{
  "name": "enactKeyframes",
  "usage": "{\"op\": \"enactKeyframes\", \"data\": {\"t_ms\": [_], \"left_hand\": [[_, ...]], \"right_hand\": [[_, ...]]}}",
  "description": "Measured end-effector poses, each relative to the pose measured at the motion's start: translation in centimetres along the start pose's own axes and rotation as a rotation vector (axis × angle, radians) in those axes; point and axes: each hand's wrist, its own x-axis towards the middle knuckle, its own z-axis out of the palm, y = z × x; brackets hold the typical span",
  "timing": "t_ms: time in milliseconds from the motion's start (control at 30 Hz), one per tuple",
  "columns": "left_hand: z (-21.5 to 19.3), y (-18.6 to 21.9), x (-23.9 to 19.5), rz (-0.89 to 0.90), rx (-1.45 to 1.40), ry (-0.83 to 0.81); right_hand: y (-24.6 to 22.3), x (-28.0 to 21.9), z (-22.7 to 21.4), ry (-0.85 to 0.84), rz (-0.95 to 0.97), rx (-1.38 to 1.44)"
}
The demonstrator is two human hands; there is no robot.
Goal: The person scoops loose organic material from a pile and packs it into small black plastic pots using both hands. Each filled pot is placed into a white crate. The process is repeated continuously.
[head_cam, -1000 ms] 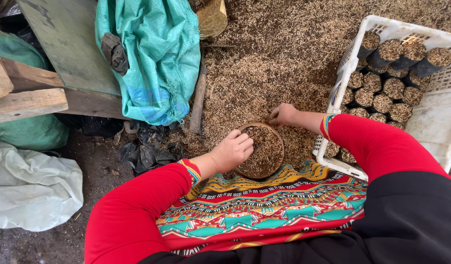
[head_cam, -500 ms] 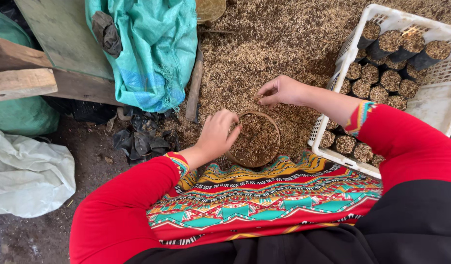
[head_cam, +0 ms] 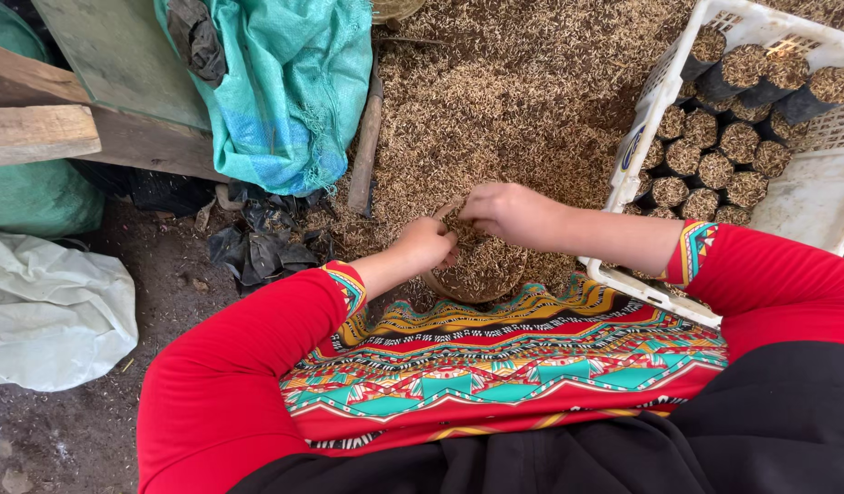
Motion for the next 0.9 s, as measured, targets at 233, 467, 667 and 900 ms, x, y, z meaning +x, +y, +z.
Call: {"op": "enactKeyframes", "data": {"t_ms": [233, 467, 667, 900], "left_hand": [[0.6, -0.6, 0.2, 0.054, 0.036, 0.034], [0.3, -0.6, 0.4, 0.019, -0.087, 0.014], [0.4, -0.6, 0.4, 0.064, -0.064, 0.007], [0.4, -0.4, 0.0, 0.140, 0.090, 0.031]], "right_hand": [[-0.1, -1.9, 2.3, -0.053, -0.202, -0.224], [1.4, -0.8, 1.2, -0.065, -0.089, 0.009], [1.0, -1.0, 0.6, 0.059, -0.011, 0.000], [0.8, -0.9, 1.2, -0.102, -0.122, -0.199]]}}
